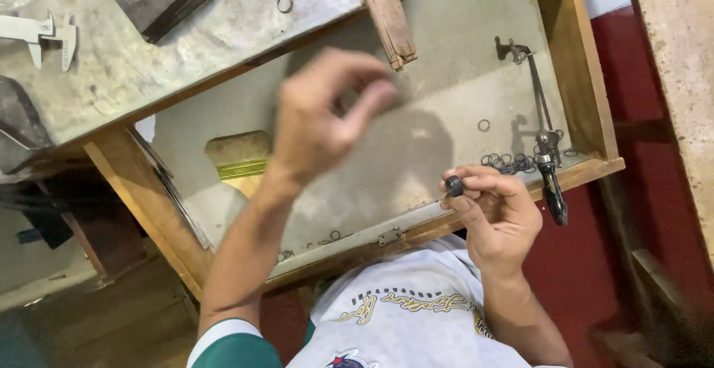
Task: Using a jeweler's saw to cut individual metal jump rings from a coil on a bench pin, followed by inspecting the cut pieces.
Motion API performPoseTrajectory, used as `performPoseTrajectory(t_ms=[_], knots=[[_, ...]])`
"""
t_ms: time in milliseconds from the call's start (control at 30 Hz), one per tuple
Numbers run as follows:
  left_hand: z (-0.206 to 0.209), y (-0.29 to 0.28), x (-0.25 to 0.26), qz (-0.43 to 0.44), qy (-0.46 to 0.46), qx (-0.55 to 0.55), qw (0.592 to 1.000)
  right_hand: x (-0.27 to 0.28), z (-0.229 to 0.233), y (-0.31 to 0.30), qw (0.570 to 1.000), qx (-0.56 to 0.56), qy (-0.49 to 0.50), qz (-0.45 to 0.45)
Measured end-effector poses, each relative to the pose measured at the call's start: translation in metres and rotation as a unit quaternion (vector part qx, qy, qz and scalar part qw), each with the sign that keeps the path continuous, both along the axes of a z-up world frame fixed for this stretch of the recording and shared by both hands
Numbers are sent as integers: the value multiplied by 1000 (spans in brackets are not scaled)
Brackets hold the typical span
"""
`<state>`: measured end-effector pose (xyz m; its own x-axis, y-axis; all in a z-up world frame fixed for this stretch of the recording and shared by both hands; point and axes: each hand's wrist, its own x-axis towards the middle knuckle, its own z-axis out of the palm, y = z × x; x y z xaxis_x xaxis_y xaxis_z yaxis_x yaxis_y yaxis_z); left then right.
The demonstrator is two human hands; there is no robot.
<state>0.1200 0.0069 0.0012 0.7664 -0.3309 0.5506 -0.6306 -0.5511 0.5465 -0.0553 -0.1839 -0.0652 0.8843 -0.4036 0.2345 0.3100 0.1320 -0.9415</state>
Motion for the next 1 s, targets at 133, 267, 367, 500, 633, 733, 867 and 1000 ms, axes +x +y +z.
performPoseTrajectory(t_ms=[133,267,367,500,633,733,867,1000], knots=[[-14,-34,-56,-235,373,-240,865,5,-8,-8,998,-55,-8,-5],[-28,-34,-68,-256,488,-300,778,8,-5,-13,991,-130,-34,-23],[-35,-39,-72,-245,527,-363,729,15,-2,-15,986,-159,-41,-25],[-48,-46,-79,-220,533,-405,710,23,13,-9,986,-158,-38,-31],[-65,-52,-87,-229,498,-456,701,28,23,-10,978,-204,-15,-50],[-63,-54,-86,-228,482,-470,703,25,35,-29,944,-322,14,-75],[-45,-46,-81,-244,491,-426,720,0,25,-75,710,-645,246,-140],[-49,-45,-82,-237,488,-432,721,-10,-9,-111,674,-611,409,-78]])
